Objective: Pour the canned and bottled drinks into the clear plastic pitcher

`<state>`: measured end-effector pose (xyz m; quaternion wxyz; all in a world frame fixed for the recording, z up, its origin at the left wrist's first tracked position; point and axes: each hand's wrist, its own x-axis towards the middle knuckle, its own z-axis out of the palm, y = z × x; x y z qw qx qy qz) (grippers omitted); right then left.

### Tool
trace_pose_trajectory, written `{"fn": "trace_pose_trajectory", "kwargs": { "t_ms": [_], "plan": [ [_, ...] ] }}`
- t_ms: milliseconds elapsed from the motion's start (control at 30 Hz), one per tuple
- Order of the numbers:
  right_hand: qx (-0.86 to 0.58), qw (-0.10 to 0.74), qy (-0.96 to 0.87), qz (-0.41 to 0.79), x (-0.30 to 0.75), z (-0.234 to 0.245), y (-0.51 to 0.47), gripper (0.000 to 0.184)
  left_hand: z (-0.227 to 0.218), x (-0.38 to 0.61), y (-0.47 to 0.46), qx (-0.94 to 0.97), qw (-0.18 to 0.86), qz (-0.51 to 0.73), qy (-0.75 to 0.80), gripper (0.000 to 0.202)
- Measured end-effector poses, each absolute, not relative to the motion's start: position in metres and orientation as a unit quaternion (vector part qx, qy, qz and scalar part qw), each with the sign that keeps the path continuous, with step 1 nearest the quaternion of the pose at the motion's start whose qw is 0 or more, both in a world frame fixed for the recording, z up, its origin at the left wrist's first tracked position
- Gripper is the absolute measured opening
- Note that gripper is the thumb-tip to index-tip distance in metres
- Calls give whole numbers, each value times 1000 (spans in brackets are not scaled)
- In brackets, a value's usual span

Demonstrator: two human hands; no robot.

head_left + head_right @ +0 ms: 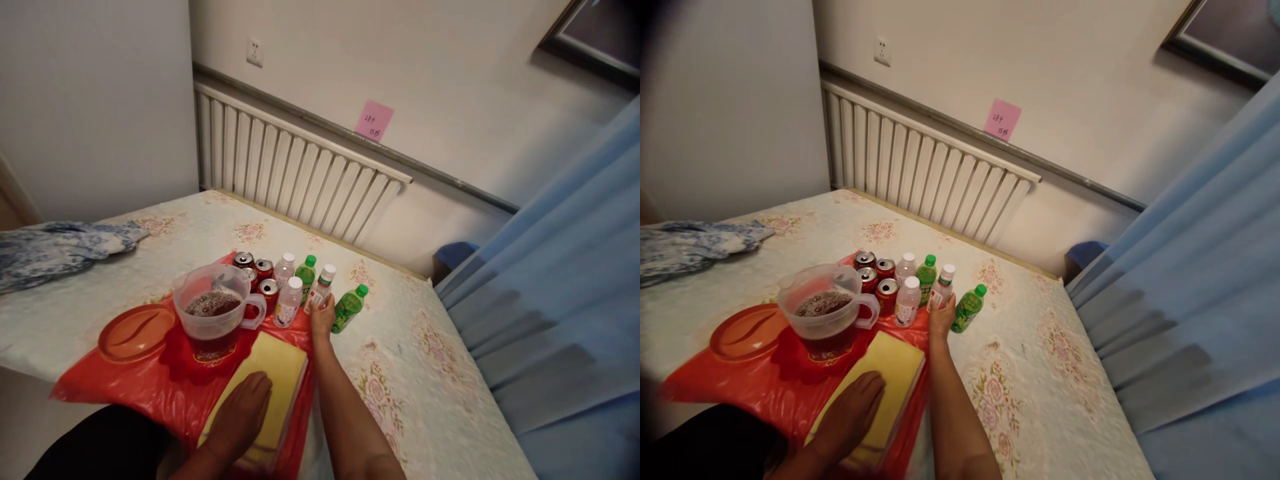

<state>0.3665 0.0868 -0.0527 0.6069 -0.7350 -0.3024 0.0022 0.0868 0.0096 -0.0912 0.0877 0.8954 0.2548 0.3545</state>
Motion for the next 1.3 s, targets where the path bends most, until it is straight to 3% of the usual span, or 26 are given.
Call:
{"fn": "trace_pose_trajectory", "kwargs": {
  "t_ms": [333,600,867,1100,1300],
  "plan": [
    [-762,621,-181,-39,337,-63,14,48,-93,87,11,897,116,338,261,19],
    [-771,604,-185,-74,387,-35,-4,78,-87,88,12,903,105,324,261,21],
    [-773,594,-218,-45,395,-15,13,46,-82,88,11,896,126,332,265,21],
    [-764,588,-265,-25,358,-12,-28,42,-77,88,14,902,155,298,271,23],
    [-741,567,-358,38,315,-8,-91,42,-57,97,15,864,269,303,299,23]
  ]
}}
